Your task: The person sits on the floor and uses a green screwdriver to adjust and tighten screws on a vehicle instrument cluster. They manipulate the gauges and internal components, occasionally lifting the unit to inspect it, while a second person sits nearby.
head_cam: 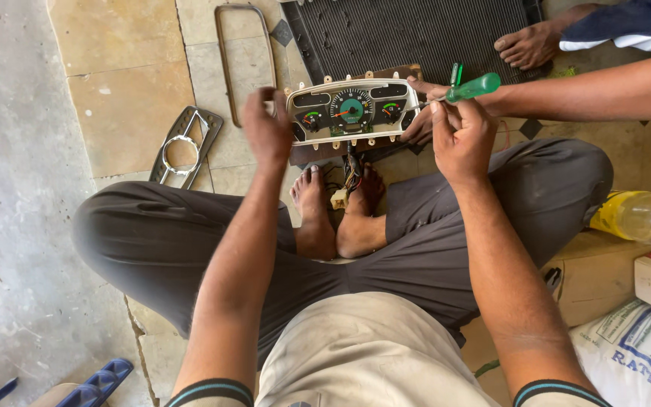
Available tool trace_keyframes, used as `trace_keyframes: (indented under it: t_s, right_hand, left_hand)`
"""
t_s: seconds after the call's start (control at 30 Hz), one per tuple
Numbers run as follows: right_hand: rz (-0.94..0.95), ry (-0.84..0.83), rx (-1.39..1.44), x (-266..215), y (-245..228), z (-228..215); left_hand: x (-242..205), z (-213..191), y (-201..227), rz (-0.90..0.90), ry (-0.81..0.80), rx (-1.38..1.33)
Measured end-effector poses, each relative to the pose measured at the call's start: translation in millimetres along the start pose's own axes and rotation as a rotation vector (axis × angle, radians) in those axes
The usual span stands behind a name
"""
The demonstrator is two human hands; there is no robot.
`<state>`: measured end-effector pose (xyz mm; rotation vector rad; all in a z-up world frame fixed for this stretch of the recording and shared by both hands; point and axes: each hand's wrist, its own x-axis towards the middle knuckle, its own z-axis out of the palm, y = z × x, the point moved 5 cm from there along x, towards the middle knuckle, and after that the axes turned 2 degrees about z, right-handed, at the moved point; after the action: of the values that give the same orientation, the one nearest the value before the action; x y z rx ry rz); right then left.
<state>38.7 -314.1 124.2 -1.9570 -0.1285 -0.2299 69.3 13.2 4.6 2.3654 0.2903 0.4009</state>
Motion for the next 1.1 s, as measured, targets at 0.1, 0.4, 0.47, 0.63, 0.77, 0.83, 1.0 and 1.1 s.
trace_keyframes:
  t_s: [0.1,0.4,0.47,0.63,0.77,0.83,1.0,1.1]
  right_hand:
    - [-0.002,-0.012,-0.003,1,-2,1]
    - [0.02,-0.038,-0.01,-1,0,4]
    - [0.081,-0.08,0.093,-1,0,7]
    - [0.024,-0.038,-0.031,1,2,4]
    - [-0.002,-0.025,-0.05,0,6,4]
    - [0.004,-0.032,-0.037,0,7,4]
    - [0.039,-0.032,-0.005,0,4,3]
    - [0.053,-0.032,-0.009,1,3,4]
  left_hand:
    - [-40,17,72,0.153,-0.237,-0.116]
    - [-126,62,135,0.445,-0.691,-0.139]
    - [-124,66,132,0.444,-0.72,-0.087]
    - [-126,70,131,0.477,-0.764,-0.027]
    - [-125,71,126,0.432,-0.813,-0.017]
    - [-124,71,126,0.427,-0.816,-0.021]
    - [-125,70,126,0.454,-0.769,-0.025]
    - [-126,72,123,0.435,-0.801,-0.02]
